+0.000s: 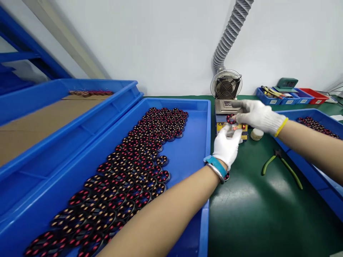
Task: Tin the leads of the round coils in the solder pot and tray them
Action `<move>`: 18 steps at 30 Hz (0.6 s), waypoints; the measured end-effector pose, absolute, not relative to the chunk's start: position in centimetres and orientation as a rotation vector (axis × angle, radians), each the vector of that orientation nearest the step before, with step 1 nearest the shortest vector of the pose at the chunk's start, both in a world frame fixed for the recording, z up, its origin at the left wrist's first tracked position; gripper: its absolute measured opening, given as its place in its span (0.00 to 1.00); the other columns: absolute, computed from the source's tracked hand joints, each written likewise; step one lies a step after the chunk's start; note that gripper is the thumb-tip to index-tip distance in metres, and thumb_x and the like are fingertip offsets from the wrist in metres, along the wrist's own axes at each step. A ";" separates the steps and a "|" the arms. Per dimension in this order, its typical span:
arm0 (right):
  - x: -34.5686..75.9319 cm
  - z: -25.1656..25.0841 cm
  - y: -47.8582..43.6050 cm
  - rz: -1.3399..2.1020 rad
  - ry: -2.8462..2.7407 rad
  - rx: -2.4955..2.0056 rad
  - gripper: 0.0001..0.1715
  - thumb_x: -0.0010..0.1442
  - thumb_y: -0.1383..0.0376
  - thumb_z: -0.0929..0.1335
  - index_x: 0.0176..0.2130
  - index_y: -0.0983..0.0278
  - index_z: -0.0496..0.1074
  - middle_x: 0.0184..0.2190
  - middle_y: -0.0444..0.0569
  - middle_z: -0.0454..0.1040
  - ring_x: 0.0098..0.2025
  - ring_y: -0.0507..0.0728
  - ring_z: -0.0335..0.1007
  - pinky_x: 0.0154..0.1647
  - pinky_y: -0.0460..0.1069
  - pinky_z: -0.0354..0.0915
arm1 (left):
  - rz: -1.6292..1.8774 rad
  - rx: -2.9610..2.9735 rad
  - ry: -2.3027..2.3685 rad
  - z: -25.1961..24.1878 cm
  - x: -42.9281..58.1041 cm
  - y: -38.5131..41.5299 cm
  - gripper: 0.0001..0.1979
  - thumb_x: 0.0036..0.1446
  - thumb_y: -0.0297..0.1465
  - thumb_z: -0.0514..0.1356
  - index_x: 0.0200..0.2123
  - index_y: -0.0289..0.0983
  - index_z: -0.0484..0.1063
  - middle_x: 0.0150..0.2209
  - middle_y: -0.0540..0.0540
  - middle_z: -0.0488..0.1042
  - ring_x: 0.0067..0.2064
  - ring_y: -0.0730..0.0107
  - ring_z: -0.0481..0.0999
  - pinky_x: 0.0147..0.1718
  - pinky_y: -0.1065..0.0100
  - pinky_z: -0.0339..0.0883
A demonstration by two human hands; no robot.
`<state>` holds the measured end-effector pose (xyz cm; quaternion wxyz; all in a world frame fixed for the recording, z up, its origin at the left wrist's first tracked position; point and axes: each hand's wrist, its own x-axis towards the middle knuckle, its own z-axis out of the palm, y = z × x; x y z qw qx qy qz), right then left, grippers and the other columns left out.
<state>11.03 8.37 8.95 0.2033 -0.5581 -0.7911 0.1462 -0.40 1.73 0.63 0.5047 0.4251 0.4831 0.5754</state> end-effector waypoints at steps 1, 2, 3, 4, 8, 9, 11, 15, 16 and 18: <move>11.3 8.2 7.6 0.491 -2.196 -1.551 0.34 0.52 0.54 0.71 0.58 0.53 0.66 0.39 0.42 0.76 0.39 0.57 0.73 0.44 0.51 0.69 | 1.405 1.000 1.153 0.8 -0.5 1.7 0.17 0.56 0.31 0.59 0.49 0.32 0.69 0.38 0.43 0.77 0.29 0.74 0.76 0.27 0.73 0.66; 11.7 7.6 7.0 0.550 -2.199 -1.538 0.36 0.52 0.54 0.71 0.59 0.53 0.65 0.40 0.42 0.75 0.39 0.57 0.73 0.44 0.51 0.69 | 1.410 0.982 1.145 1.0 -0.6 1.7 0.14 0.56 0.28 0.59 0.47 0.32 0.70 0.35 0.44 0.77 0.28 0.75 0.76 0.26 0.74 0.66; 12.0 7.1 6.6 0.612 -2.203 -1.518 0.36 0.52 0.56 0.72 0.59 0.54 0.65 0.41 0.43 0.75 0.39 0.57 0.73 0.43 0.50 0.69 | 1.407 0.972 1.136 1.1 -0.6 1.7 0.13 0.55 0.26 0.58 0.45 0.31 0.71 0.32 0.45 0.76 0.26 0.75 0.75 0.26 0.74 0.66; 12.4 6.7 6.3 0.705 -2.201 -1.493 0.34 0.52 0.57 0.72 0.58 0.56 0.66 0.41 0.44 0.75 0.38 0.56 0.73 0.42 0.48 0.70 | 1.399 0.968 1.129 1.2 -0.7 1.6 0.13 0.55 0.24 0.58 0.45 0.31 0.71 0.29 0.47 0.76 0.26 0.76 0.74 0.25 0.74 0.66; 13.6 6.4 6.9 1.283 -2.042 -1.367 0.20 0.56 0.61 0.69 0.49 0.62 0.72 0.35 0.48 0.76 0.32 0.54 0.74 0.29 0.44 0.70 | 1.358 0.953 1.150 1.3 -0.7 1.4 0.13 0.54 0.24 0.59 0.44 0.30 0.71 0.28 0.47 0.76 0.24 0.77 0.74 0.25 0.75 0.66; 13.7 6.5 7.4 1.358 -1.973 -1.355 0.18 0.57 0.61 0.69 0.47 0.63 0.72 0.33 0.49 0.76 0.31 0.54 0.74 0.26 0.43 0.69 | 1.334 0.944 1.174 1.3 -0.7 1.3 0.14 0.54 0.23 0.58 0.45 0.29 0.70 0.29 0.46 0.76 0.24 0.78 0.73 0.25 0.75 0.66; 13.8 6.7 8.7 1.359 -1.858 -1.371 0.16 0.56 0.64 0.69 0.45 0.63 0.72 0.31 0.49 0.76 0.31 0.54 0.74 0.26 0.44 0.70 | 1.253 0.959 1.220 1.2 -0.6 1.3 0.15 0.55 0.23 0.57 0.47 0.29 0.69 0.30 0.45 0.76 0.23 0.78 0.73 0.23 0.75 0.64; 13.2 7.1 12.6 1.092 -1.793 -1.480 0.15 0.54 0.64 0.70 0.44 0.62 0.73 0.30 0.47 0.76 0.31 0.55 0.74 0.31 0.46 0.72 | 1.084 1.134 1.228 0.7 -0.3 1.2 0.14 0.57 0.27 0.58 0.46 0.30 0.69 0.31 0.44 0.76 0.24 0.76 0.73 0.23 0.74 0.64; 12.9 7.2 13.7 0.992 -1.810 -1.504 0.15 0.54 0.63 0.70 0.44 0.61 0.73 0.30 0.47 0.76 0.31 0.55 0.74 0.32 0.47 0.72 | 1.056 1.177 1.221 0.5 -0.3 1.1 0.13 0.57 0.29 0.58 0.45 0.30 0.70 0.31 0.44 0.76 0.24 0.76 0.73 0.23 0.74 0.65; 12.2 7.5 15.8 0.750 -1.862 -1.552 0.17 0.53 0.62 0.70 0.44 0.62 0.74 0.29 0.46 0.75 0.31 0.54 0.74 0.35 0.48 0.72 | 1.021 1.251 1.207 0.0 -0.2 1.1 0.13 0.56 0.31 0.59 0.44 0.31 0.70 0.30 0.45 0.75 0.24 0.75 0.73 0.25 0.72 0.66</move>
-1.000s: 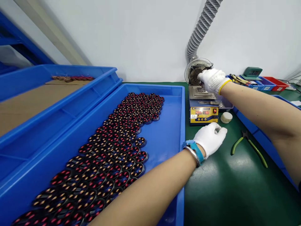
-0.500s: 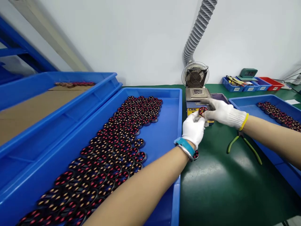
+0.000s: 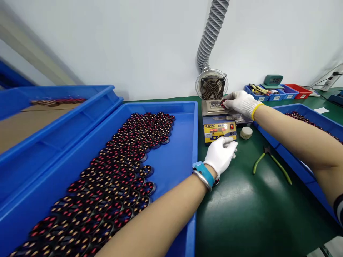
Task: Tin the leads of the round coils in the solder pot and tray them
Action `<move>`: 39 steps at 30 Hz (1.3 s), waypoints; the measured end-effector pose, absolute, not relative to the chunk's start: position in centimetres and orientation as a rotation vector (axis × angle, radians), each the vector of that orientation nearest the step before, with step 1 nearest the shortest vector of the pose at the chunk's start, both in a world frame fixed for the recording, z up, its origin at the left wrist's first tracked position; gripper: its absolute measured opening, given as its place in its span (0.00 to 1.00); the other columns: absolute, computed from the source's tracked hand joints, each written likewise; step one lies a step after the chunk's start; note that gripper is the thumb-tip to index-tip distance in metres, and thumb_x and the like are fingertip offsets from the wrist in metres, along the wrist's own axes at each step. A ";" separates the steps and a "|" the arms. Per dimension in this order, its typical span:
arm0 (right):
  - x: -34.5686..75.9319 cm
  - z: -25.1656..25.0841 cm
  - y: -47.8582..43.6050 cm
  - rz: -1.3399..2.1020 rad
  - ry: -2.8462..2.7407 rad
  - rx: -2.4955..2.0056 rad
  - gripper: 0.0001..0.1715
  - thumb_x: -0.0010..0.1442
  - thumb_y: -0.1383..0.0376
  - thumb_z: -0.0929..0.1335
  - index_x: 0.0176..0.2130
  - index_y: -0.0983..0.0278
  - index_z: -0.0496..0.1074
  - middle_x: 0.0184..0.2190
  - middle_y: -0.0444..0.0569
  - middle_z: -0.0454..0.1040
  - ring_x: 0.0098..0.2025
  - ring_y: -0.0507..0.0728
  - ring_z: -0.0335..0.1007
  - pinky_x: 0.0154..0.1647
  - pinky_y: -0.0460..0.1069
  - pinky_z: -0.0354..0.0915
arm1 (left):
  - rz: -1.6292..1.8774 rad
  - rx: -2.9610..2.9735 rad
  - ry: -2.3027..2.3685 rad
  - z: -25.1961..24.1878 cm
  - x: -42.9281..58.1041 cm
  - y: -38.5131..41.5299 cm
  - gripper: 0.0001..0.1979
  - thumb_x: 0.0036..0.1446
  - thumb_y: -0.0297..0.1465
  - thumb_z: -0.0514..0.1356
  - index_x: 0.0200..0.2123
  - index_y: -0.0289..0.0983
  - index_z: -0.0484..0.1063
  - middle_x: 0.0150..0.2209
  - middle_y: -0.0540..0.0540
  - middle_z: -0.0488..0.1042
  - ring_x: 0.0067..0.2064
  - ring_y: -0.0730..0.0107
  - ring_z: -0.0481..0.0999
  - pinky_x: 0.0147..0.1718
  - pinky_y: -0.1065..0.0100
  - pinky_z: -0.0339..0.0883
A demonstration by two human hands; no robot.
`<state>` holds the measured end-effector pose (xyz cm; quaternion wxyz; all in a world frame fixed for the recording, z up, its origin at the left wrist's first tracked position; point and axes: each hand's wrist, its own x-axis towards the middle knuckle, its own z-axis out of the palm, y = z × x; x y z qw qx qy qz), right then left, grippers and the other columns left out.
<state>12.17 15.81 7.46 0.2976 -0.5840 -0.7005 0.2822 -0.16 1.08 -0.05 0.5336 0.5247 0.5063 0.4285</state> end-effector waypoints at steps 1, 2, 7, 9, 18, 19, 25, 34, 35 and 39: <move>11.8 7.6 16.8 0.623 -1.888 -1.566 0.18 0.52 0.61 0.71 0.45 0.62 0.74 0.29 0.46 0.75 0.31 0.55 0.74 0.36 0.49 0.72 | 1.006 1.285 1.199 -0.3 -0.1 1.0 0.14 0.56 0.32 0.59 0.44 0.31 0.70 0.29 0.45 0.75 0.24 0.74 0.73 0.26 0.72 0.67; 11.3 7.7 17.6 0.507 -1.909 -1.579 0.19 0.52 0.60 0.71 0.45 0.62 0.74 0.29 0.46 0.75 0.32 0.55 0.73 0.38 0.50 0.71 | 0.987 1.321 1.197 -0.5 -0.1 1.0 0.14 0.56 0.33 0.58 0.44 0.32 0.71 0.29 0.45 0.75 0.25 0.74 0.73 0.26 0.71 0.68; 9.4 7.4 19.9 0.189 -1.983 -1.623 0.16 0.51 0.60 0.71 0.41 0.62 0.76 0.36 0.48 0.74 0.41 0.59 0.72 0.47 0.54 0.67 | 0.799 1.558 1.264 -1.1 -0.2 0.8 0.17 0.55 0.37 0.58 0.45 0.34 0.71 0.35 0.44 0.77 0.28 0.71 0.74 0.31 0.69 0.69; 8.8 7.1 20.1 0.121 -1.991 -1.651 0.17 0.51 0.59 0.70 0.41 0.62 0.75 0.39 0.48 0.74 0.43 0.61 0.70 0.48 0.55 0.66 | 0.724 1.644 1.278 -1.0 -0.2 0.7 0.17 0.55 0.39 0.57 0.44 0.35 0.72 0.36 0.44 0.78 0.30 0.70 0.75 0.33 0.69 0.69; 7.9 7.0 20.1 0.032 -2.060 -1.797 0.18 0.53 0.58 0.69 0.43 0.62 0.73 0.43 0.50 0.72 0.46 0.63 0.68 0.50 0.58 0.65 | 0.587 1.771 1.303 -0.5 -0.3 0.4 0.17 0.55 0.41 0.56 0.42 0.38 0.74 0.36 0.45 0.78 0.32 0.67 0.75 0.32 0.69 0.68; 7.9 7.0 20.0 0.027 -2.060 -1.803 0.17 0.54 0.58 0.68 0.43 0.62 0.73 0.43 0.49 0.72 0.46 0.63 0.68 0.49 0.58 0.65 | 0.589 1.778 1.302 -0.5 -0.3 0.4 0.17 0.54 0.41 0.56 0.42 0.38 0.74 0.36 0.45 0.78 0.32 0.67 0.75 0.32 0.69 0.68; 7.8 7.1 19.8 0.042 -2.060 -1.755 0.16 0.54 0.59 0.68 0.43 0.62 0.74 0.42 0.50 0.72 0.46 0.64 0.68 0.49 0.59 0.64 | 0.672 1.779 1.291 -0.7 -0.3 0.3 0.15 0.53 0.39 0.59 0.39 0.37 0.77 0.34 0.44 0.79 0.33 0.65 0.76 0.32 0.69 0.67; 8.1 7.0 19.6 0.065 -2.048 -1.759 0.18 0.52 0.59 0.69 0.43 0.65 0.74 0.42 0.53 0.72 0.46 0.64 0.68 0.49 0.58 0.64 | 0.636 1.800 1.280 -1.0 -0.2 0.4 0.15 0.53 0.40 0.57 0.38 0.38 0.77 0.32 0.44 0.79 0.29 0.66 0.74 0.29 0.69 0.66; 8.1 7.0 19.6 0.062 -2.040 -1.756 0.18 0.52 0.60 0.69 0.42 0.64 0.74 0.42 0.52 0.72 0.46 0.64 0.68 0.48 0.58 0.65 | 0.620 1.810 1.278 -1.0 -0.3 0.5 0.16 0.53 0.40 0.57 0.39 0.38 0.76 0.33 0.44 0.79 0.29 0.66 0.74 0.29 0.69 0.66; 8.5 8.0 19.1 0.075 -1.982 -1.649 0.17 0.52 0.59 0.69 0.42 0.64 0.75 0.40 0.51 0.73 0.44 0.62 0.70 0.48 0.56 0.66 | 0.603 1.824 1.280 -1.0 -0.3 0.4 0.17 0.53 0.41 0.57 0.40 0.38 0.76 0.34 0.44 0.79 0.28 0.66 0.74 0.28 0.69 0.66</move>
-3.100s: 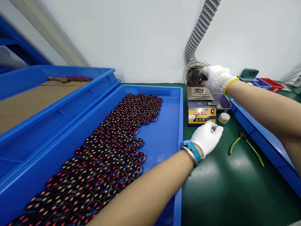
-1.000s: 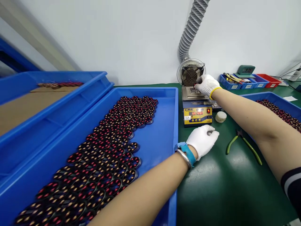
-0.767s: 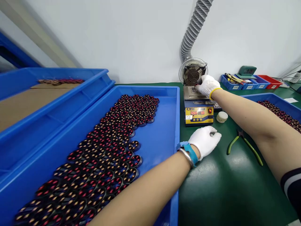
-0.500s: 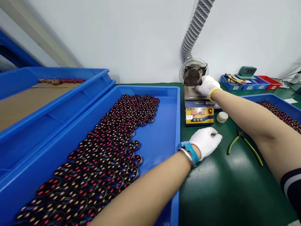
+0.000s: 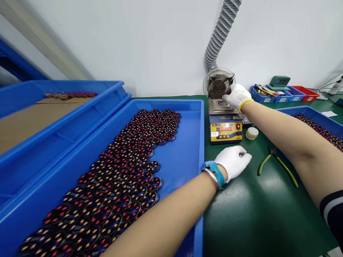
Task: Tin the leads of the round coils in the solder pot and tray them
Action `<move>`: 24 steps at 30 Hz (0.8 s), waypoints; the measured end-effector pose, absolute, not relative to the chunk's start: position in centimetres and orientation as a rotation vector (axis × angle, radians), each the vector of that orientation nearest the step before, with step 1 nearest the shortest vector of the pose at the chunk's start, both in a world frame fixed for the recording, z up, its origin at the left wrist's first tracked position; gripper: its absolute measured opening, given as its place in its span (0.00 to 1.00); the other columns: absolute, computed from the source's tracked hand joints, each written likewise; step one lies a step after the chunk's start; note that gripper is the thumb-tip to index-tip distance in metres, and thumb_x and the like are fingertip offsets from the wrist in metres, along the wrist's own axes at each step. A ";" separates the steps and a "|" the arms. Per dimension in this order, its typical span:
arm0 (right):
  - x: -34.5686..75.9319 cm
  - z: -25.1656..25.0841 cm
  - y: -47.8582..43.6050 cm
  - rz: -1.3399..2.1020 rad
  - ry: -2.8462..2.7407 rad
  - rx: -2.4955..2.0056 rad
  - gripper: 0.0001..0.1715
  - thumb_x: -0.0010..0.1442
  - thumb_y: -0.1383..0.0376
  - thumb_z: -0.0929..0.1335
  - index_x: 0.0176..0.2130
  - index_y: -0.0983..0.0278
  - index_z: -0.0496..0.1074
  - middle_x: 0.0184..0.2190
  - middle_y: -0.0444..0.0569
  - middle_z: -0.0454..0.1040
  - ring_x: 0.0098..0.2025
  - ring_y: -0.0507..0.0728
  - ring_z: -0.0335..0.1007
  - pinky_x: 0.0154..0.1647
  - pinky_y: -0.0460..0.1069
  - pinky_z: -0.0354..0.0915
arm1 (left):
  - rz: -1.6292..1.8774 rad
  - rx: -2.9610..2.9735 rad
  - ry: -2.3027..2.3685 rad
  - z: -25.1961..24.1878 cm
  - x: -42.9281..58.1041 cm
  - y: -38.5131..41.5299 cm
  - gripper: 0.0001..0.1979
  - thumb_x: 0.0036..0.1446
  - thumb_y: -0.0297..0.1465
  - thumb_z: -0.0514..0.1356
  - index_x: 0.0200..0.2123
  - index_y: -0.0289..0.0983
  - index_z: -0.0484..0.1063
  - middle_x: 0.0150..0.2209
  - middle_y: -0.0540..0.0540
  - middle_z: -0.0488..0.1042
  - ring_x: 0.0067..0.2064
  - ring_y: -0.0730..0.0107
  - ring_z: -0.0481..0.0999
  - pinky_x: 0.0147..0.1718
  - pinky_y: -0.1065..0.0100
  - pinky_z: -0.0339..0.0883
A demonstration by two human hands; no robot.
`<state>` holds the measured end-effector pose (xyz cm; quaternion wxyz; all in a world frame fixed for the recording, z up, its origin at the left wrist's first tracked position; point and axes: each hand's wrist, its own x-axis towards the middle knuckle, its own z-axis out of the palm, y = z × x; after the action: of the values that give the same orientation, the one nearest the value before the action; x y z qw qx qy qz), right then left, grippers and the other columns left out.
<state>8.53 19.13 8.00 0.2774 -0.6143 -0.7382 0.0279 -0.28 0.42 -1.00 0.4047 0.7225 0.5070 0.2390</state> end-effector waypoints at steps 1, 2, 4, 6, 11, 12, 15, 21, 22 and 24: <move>8.7 8.5 18.8 0.111 -1.965 -1.616 0.17 0.52 0.60 0.70 0.41 0.65 0.75 0.38 0.51 0.74 0.42 0.60 0.70 0.47 0.55 0.67 | 0.603 1.821 1.285 -1.0 -0.3 0.4 0.17 0.53 0.41 0.57 0.40 0.37 0.76 0.34 0.44 0.79 0.28 0.66 0.74 0.28 0.69 0.66; 9.0 9.0 18.4 0.174 -1.949 -1.594 0.17 0.51 0.60 0.70 0.40 0.66 0.75 0.35 0.50 0.74 0.40 0.59 0.71 0.45 0.53 0.68 | 0.600 1.818 1.287 -1.0 -0.3 0.4 0.17 0.53 0.41 0.57 0.40 0.37 0.76 0.34 0.44 0.79 0.28 0.66 0.74 0.28 0.69 0.66; 9.8 10.0 17.2 0.347 -1.898 -1.590 0.17 0.52 0.60 0.70 0.40 0.68 0.76 0.29 0.50 0.74 0.33 0.56 0.72 0.39 0.50 0.70 | 0.588 1.817 1.285 -0.9 -0.3 0.4 0.18 0.54 0.42 0.56 0.41 0.37 0.76 0.34 0.44 0.79 0.28 0.66 0.75 0.28 0.69 0.66; 10.9 10.6 15.5 0.523 -1.837 -1.577 0.17 0.54 0.60 0.69 0.41 0.68 0.76 0.26 0.49 0.73 0.27 0.54 0.71 0.33 0.48 0.71 | 0.558 1.827 1.283 -0.9 -0.4 0.5 0.19 0.54 0.42 0.56 0.42 0.37 0.75 0.35 0.43 0.79 0.28 0.67 0.75 0.29 0.69 0.67; 16.7 10.1 9.4 0.861 -1.682 -1.452 0.16 0.57 0.65 0.66 0.45 0.66 0.74 0.29 0.48 0.75 0.26 0.51 0.70 0.27 0.43 0.70 | 0.394 1.885 1.299 -0.5 -0.7 0.6 0.28 0.52 0.48 0.57 0.49 0.33 0.73 0.37 0.40 0.79 0.33 0.62 0.77 0.33 0.67 0.69; 18.5 9.9 8.1 0.895 -1.660 -1.447 0.17 0.57 0.67 0.66 0.46 0.65 0.74 0.30 0.47 0.75 0.27 0.51 0.71 0.27 0.43 0.70 | 0.353 1.898 1.307 -0.3 -0.8 0.6 0.30 0.51 0.49 0.57 0.50 0.34 0.72 0.38 0.40 0.79 0.34 0.61 0.77 0.35 0.66 0.69; 25.2 9.3 4.0 0.894 -1.668 -1.578 0.19 0.56 0.70 0.65 0.48 0.64 0.73 0.33 0.46 0.76 0.30 0.52 0.73 0.30 0.44 0.71 | 0.190 1.961 1.337 0.2 -0.7 0.8 0.32 0.49 0.51 0.57 0.51 0.35 0.71 0.44 0.41 0.78 0.42 0.58 0.77 0.43 0.64 0.68; 39.5 7.9 -3.5 0.350 -1.951 -2.365 0.17 0.52 0.65 0.68 0.43 0.59 0.77 0.39 0.42 0.76 0.39 0.54 0.72 0.39 0.45 0.67 | -0.029 2.107 1.397 1.2 0.1 0.8 0.31 0.49 0.51 0.55 0.50 0.38 0.70 0.49 0.47 0.76 0.53 0.56 0.72 0.53 0.64 0.61; 41.3 7.5 -4.5 0.295 -1.980 -2.495 0.17 0.52 0.64 0.68 0.43 0.58 0.77 0.39 0.42 0.76 0.40 0.55 0.72 0.39 0.45 0.66 | -0.052 2.113 1.406 1.4 0.3 0.6 0.30 0.49 0.51 0.55 0.51 0.39 0.70 0.49 0.48 0.76 0.53 0.56 0.72 0.52 0.64 0.62; 44.0 6.5 -6.4 0.298 -1.995 -2.732 0.18 0.52 0.63 0.68 0.44 0.58 0.77 0.39 0.43 0.76 0.41 0.55 0.72 0.38 0.44 0.65 | -0.098 2.123 1.421 1.6 0.6 0.5 0.30 0.51 0.51 0.54 0.52 0.39 0.69 0.46 0.49 0.77 0.51 0.57 0.73 0.51 0.64 0.62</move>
<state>43.96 -6.42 6.52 -0.1268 -0.7980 -0.5827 0.0869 0.60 0.46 1.64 0.2885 0.7951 0.5323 -0.0365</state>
